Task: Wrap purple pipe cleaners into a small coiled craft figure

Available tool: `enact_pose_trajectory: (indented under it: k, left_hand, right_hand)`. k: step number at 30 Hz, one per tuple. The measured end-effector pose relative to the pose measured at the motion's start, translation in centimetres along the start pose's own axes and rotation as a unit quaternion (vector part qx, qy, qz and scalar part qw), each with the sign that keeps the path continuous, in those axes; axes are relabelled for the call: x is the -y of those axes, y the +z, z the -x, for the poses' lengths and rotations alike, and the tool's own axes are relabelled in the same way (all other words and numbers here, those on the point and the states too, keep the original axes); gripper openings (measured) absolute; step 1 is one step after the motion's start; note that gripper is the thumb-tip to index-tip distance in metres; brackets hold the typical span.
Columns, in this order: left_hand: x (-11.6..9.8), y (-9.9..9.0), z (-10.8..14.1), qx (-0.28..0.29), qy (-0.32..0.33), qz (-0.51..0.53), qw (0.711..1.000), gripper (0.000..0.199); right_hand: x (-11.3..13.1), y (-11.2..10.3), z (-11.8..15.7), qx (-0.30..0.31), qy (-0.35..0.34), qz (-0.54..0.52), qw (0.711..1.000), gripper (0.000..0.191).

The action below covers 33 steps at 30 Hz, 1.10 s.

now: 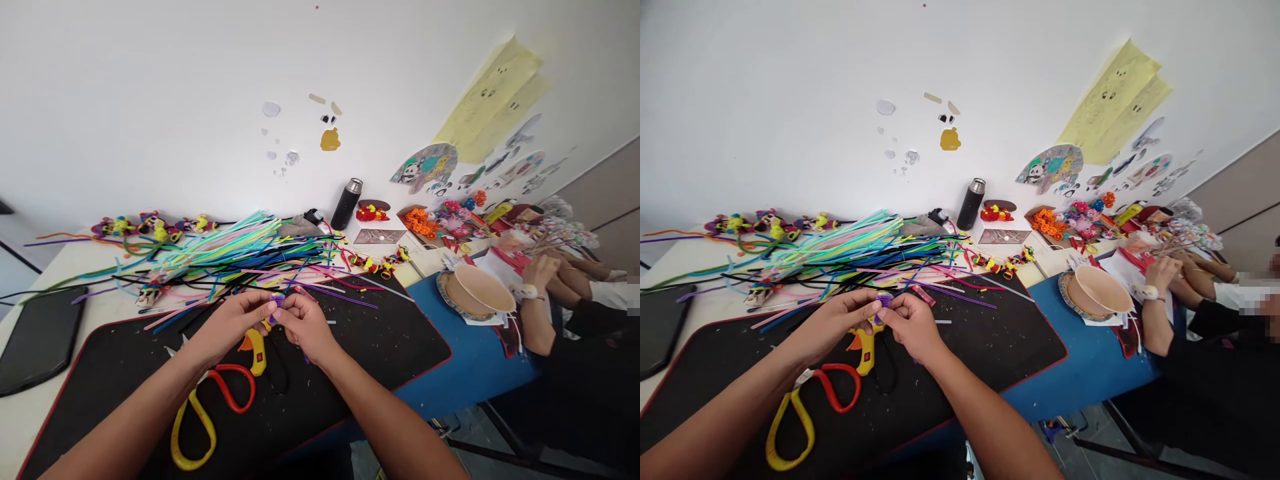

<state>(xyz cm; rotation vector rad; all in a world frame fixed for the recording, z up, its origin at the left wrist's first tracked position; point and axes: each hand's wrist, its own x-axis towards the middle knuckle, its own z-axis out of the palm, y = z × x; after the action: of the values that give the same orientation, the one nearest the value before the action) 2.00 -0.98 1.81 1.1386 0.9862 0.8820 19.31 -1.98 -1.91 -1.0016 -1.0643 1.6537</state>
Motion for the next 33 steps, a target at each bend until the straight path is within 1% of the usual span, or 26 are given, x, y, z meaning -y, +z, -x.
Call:
enact_pose_trajectory:
  k: [2,5,8,11,22,29,33]
  left_hand:
    - [0.2,0.0,0.0,-0.019,-0.003,0.020,1.000,0.029]
    - [0.5,-0.1,-0.1,-0.036,-0.032,0.061,0.997,0.033]
    - [0.6,-0.3,-0.3,-0.052,-0.068,0.116,0.990,0.038]
    - [0.7,-0.4,-0.4,-0.065,-0.089,0.148,0.983,0.041]
    - [1.0,-1.1,-0.7,-0.057,-0.108,0.171,0.978,0.042]
    - [0.9,-1.0,-0.7,-0.048,-0.105,0.175,0.978,0.041]
    - [0.9,-1.1,-0.6,-0.033,-0.107,0.187,0.976,0.038]
  right_hand:
    - [-0.1,0.0,0.0,0.005,-0.002,0.006,1.000,0.043]
    - [-0.2,-0.1,0.0,0.012,-0.004,0.003,1.000,0.041]
    - [-0.4,-0.3,0.0,0.005,0.003,-0.003,1.000,0.042]
    - [-0.7,-0.5,0.0,-0.004,0.008,0.002,1.000,0.042]
    - [-0.4,-1.0,0.1,-0.012,-0.005,0.021,1.000,0.043]
    - [0.0,-0.9,0.2,-0.024,-0.022,0.024,0.999,0.044]
    - [0.0,-0.8,0.2,-0.022,-0.020,0.010,1.000,0.046]
